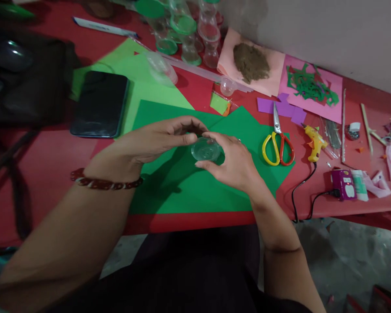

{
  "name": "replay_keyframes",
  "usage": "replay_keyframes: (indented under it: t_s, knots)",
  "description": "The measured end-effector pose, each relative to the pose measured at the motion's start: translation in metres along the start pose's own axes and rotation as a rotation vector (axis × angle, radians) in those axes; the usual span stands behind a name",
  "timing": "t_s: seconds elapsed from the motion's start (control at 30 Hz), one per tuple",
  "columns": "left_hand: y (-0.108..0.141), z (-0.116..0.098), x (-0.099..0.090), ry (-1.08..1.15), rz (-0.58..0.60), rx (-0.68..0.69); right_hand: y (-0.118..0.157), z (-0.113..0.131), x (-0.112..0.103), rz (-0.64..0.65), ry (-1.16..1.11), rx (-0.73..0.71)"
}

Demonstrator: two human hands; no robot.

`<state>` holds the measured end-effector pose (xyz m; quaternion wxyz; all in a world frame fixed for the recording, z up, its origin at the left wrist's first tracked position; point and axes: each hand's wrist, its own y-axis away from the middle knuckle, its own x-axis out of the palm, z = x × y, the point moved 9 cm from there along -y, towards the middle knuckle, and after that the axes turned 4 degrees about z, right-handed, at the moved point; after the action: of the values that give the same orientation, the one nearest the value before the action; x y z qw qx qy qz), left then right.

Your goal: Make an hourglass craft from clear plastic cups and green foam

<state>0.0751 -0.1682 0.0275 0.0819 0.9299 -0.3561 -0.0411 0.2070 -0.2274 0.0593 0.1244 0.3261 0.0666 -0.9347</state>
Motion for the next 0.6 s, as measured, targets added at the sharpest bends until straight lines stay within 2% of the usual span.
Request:
replay_keyframes:
  t_s: [0.1, 0.17, 0.27, 0.33, 0.43, 0.5, 0.6]
  knots:
    - [0.003, -0.004, -0.015, 0.12, -0.2, 0.056, -0.001, -0.008, -0.006, -0.068, -0.153, 0.051]
    - [0.003, -0.003, -0.019, 0.218, -0.277, 0.074, -0.001, -0.017, -0.012, -0.13, -0.34, 0.115]
    - [-0.001, 0.005, -0.016, 0.346, -0.244, 0.036, -0.001, -0.029, -0.02, -0.207, -0.601, 0.163]
    - [-0.002, 0.008, -0.01, 0.406, -0.157, 0.009, -0.002, -0.034, -0.022, -0.237, -0.692, 0.156]
    - [0.0, 0.005, 0.004, 0.486, -0.004, 0.033, -0.003, -0.037, -0.026, -0.301, -0.714, 0.11]
    - [0.002, 0.004, 0.009, 0.525, 0.005, 0.058, -0.002, -0.033, -0.028, -0.363, -0.669, 0.048]
    - [0.001, 0.005, 0.011, 0.61, -0.086, 0.097, 0.002, -0.017, -0.029, -0.417, -0.549, -0.08]
